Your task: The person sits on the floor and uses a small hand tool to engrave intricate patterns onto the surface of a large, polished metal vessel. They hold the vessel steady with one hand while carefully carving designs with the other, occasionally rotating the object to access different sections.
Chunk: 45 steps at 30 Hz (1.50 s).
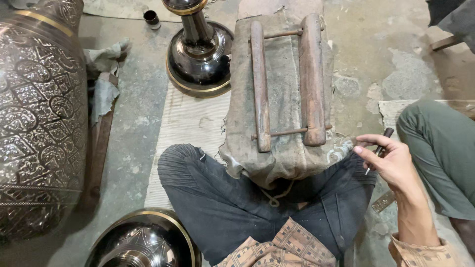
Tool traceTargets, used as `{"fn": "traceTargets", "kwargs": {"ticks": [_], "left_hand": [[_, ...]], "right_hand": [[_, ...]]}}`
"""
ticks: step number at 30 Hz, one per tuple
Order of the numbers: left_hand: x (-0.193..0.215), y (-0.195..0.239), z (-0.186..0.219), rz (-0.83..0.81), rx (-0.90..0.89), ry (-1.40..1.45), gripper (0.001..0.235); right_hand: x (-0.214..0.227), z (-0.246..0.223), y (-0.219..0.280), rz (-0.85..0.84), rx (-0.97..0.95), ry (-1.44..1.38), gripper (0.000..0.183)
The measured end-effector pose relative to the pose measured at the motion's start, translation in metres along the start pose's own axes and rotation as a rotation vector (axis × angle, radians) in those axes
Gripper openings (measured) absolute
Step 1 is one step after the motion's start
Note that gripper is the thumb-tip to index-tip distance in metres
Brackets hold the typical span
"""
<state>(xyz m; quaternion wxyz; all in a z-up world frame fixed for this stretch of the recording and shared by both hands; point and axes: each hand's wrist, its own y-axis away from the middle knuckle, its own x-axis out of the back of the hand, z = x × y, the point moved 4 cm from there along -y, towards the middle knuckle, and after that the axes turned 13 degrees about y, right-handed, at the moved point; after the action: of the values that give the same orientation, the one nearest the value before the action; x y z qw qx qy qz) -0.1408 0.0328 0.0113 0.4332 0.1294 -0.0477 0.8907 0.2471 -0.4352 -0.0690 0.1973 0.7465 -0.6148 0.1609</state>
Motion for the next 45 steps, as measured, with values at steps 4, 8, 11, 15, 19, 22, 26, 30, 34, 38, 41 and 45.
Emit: {"fn": "traceTargets", "kwargs": {"ticks": [4, 8, 11, 15, 19, 22, 26, 30, 34, 38, 41, 45], "left_hand": [[-0.012, -0.015, 0.000, -0.039, 0.034, -0.031, 0.062], [-0.020, -0.034, 0.000, -0.070, 0.068, -0.062, 0.061], [-0.028, -0.059, 0.003, -0.111, 0.082, -0.092, 0.060], [-0.036, -0.086, 0.010, -0.111, 0.105, -0.138, 0.058], [-0.045, -0.115, 0.029, -0.169, 0.091, -0.206, 0.057], [-0.058, -0.109, 0.046, -0.202, 0.041, -0.266, 0.056], [-0.083, -0.190, 0.070, -0.133, -0.213, -0.308, 0.055], [-0.130, -0.355, 0.103, -0.027, -0.499, -0.305, 0.058], [-0.183, -0.479, 0.118, 0.100, -0.612, -0.512, 0.098], [-0.218, -0.561, 0.086, 0.105, -0.459, -0.338, 0.109], [-0.249, -0.609, 0.043, -0.007, -0.359, -0.052, 0.091], [-0.274, -0.656, 0.013, 0.199, -0.428, 0.242, 0.089]], "right_hand": [[0.004, 0.011, 0.002, 0.011, -0.041, 0.041, 0.030], [0.002, 0.021, -0.002, -0.010, -0.038, 0.108, 0.030], [-0.006, 0.030, -0.004, -0.033, -0.019, 0.051, 0.030], [-0.018, 0.044, -0.004, -0.038, -0.107, -0.038, 0.030], [-0.018, 0.065, 0.006, 0.031, -0.138, -0.092, 0.029], [-0.011, 0.086, 0.018, 0.093, -0.193, -0.121, 0.029], [-0.009, 0.113, 0.036, 0.141, -0.269, -0.086, 0.030], [-0.009, 0.141, 0.060, 0.149, -0.394, -0.038, 0.031], [-0.015, 0.171, 0.081, 0.165, -0.451, -0.028, 0.031], [-0.029, 0.192, 0.089, 0.114, -0.498, -0.050, 0.030], [-0.034, 0.195, 0.092, 0.156, -0.601, -0.076, 0.030], [-0.032, 0.184, 0.088, 0.130, -0.660, -0.134, 0.030]]}}
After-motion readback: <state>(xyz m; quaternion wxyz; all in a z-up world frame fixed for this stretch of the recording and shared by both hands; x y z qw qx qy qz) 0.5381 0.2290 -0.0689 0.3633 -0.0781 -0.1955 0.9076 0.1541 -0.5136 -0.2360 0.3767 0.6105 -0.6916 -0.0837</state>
